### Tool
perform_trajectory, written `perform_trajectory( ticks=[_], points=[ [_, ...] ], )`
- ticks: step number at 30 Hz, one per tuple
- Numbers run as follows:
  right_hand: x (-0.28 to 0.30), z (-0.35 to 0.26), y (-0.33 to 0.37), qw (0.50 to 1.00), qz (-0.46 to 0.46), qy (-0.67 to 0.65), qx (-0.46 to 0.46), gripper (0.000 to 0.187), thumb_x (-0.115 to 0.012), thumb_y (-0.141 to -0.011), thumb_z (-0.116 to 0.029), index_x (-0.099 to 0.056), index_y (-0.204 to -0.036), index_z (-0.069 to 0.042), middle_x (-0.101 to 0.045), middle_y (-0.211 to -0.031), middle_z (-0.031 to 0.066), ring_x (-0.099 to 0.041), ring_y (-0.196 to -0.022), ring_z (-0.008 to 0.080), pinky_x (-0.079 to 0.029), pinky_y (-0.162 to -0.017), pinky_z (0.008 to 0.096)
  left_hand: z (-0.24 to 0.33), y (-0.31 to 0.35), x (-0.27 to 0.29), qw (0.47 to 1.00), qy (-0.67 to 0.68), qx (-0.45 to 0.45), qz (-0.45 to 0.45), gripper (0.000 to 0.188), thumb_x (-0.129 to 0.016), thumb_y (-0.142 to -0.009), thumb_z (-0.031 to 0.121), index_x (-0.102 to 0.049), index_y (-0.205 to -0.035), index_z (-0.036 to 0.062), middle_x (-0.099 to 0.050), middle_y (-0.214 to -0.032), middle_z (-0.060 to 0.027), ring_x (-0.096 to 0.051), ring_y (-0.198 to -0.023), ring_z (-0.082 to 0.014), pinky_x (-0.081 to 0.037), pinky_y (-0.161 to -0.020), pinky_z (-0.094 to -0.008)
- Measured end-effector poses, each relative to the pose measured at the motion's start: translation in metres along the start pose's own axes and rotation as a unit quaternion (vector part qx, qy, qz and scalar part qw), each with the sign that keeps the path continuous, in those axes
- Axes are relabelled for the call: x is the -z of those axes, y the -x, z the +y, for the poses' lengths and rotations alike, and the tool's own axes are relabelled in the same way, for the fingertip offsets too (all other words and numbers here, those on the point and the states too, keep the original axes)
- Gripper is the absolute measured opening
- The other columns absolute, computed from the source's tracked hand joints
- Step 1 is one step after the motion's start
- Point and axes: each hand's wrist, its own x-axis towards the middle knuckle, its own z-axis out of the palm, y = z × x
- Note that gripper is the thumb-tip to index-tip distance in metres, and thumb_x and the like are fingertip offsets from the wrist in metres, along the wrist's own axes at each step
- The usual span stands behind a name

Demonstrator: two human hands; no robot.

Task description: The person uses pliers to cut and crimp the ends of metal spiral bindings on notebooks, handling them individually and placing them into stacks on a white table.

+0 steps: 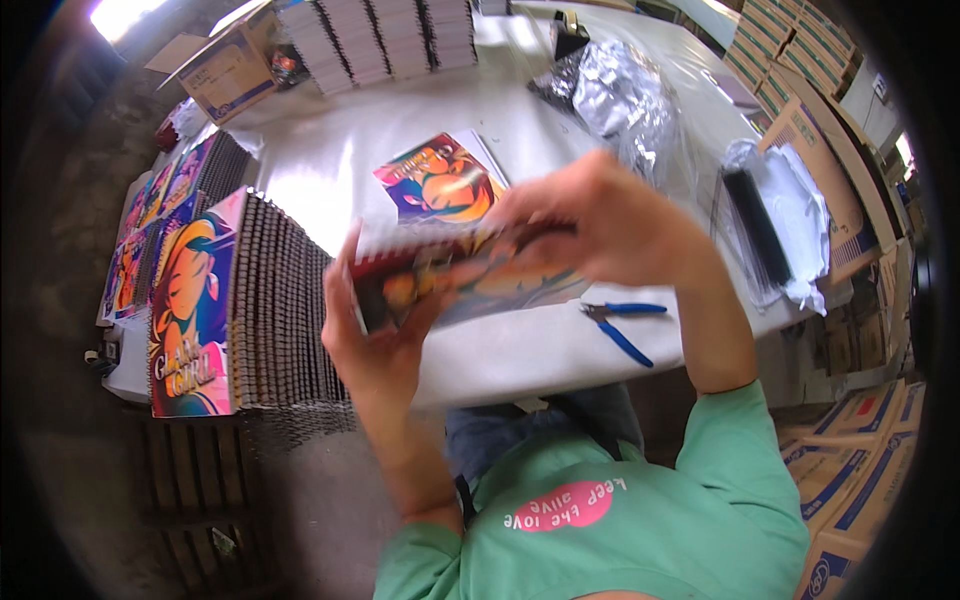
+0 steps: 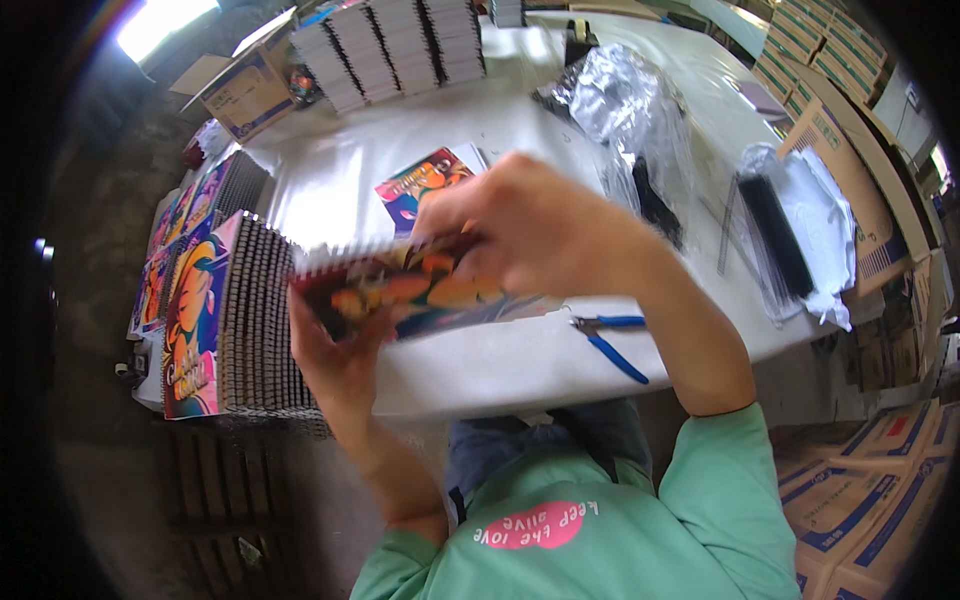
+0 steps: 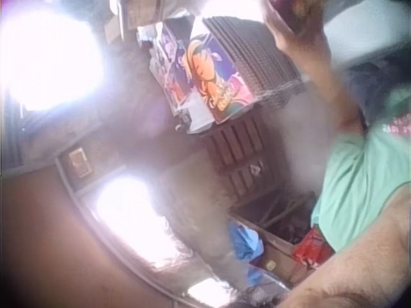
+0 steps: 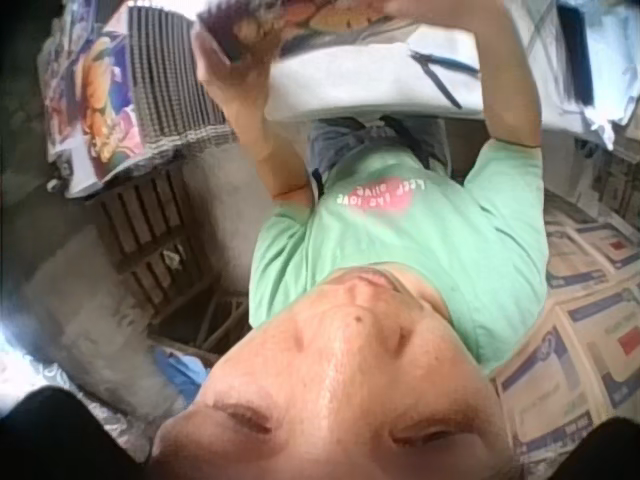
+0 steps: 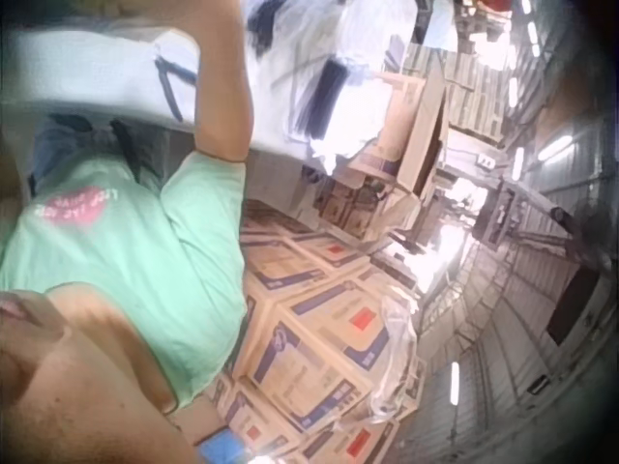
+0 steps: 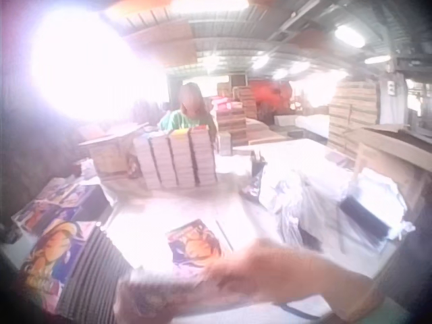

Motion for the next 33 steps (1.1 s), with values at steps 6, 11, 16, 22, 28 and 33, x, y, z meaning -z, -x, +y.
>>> perform_trajectory(
  ticks=[6,11,16,22,28,33],
  points=[
    [-0.065,0.002,0.039,0.964,-0.045,0.257,-0.058,0.041,-0.064,-0.072,-0.004,-0.053,-0.11,-0.011,-0.064,-0.085,0.0103,-0.066,-0.073,0.0283,-0.053,-0.063,0.0386,-0.072,0.086,0.022,0.982,-0.074,0.143,-0.097,0.043,-0.074,-0.074,0.002,-0.053,-0.111,-0.0037,-0.06,-0.101,-0.0096,-0.058,-0.091,-0.0156,-0.045,-0.081,-0.0275],
    [-0.041,0.046,0.099,0.951,0.149,-0.182,-0.199,0.056,-0.072,-0.065,0.006,-0.052,-0.116,-0.009,-0.062,-0.102,0.0049,-0.061,-0.089,0.0136,-0.052,-0.07,0.0294,-0.099,0.094,0.007,0.985,0.053,0.123,-0.109,0.045,-0.069,-0.077,-0.002,-0.046,-0.116,-0.0013,-0.056,-0.104,-0.0102,-0.054,-0.095,-0.0173,-0.041,-0.084,-0.0265],
    [-0.131,0.058,0.106,0.869,0.357,-0.288,-0.185,0.049,-0.067,-0.065,0.008,-0.048,-0.109,-0.005,-0.052,-0.1,0.001,-0.053,-0.091,0.0101,-0.042,-0.082,0.0249,-0.089,0.107,-0.022,0.993,0.031,0.113,0.015,0.066,-0.067,-0.077,-0.004,-0.029,-0.13,0.0012,-0.041,-0.125,-0.0137,-0.043,-0.115,-0.0223,-0.038,-0.094,-0.0335],
    [-0.16,0.077,0.119,0.894,0.316,-0.186,-0.258,0.056,-0.066,-0.069,-0.005,-0.04,-0.117,0.009,-0.059,-0.091,0.0157,-0.056,-0.082,0.0132,-0.048,-0.065,0.0261,-0.095,0.108,-0.017,0.999,0.01,0.038,-0.015,0.081,-0.072,-0.073,-0.005,-0.021,-0.135,0.0021,-0.034,-0.126,-0.0179,-0.042,-0.114,-0.0276,-0.04,-0.093,-0.0355],
    [-0.156,0.076,0.113,0.901,0.313,-0.136,-0.266,0.054,-0.066,-0.065,-0.004,-0.044,-0.115,0.0,-0.057,-0.092,0.0139,-0.059,-0.093,0.0246,-0.045,-0.081,0.0383,0.012,0.07,-0.068,0.92,-0.321,-0.194,0.113,0.065,-0.073,-0.074,0.013,-0.035,-0.127,0.0077,-0.041,-0.119,-0.0159,-0.046,-0.109,-0.0288,-0.028,-0.101,-0.049],
    [-0.055,0.099,0.165,0.877,0.314,-0.354,-0.084,0.043,-0.065,-0.072,-0.004,-0.049,-0.112,-0.002,-0.057,-0.103,0.0087,-0.059,-0.093,0.0201,-0.047,-0.086,0.035,-0.003,0.057,-0.076,0.906,-0.361,-0.204,-0.085,0.013,-0.068,-0.073,0.02,-0.061,-0.083,0.0142,-0.048,-0.071,-0.0037,-0.051,-0.082,-0.023,-0.017,-0.105,-0.0484]
  ],
)
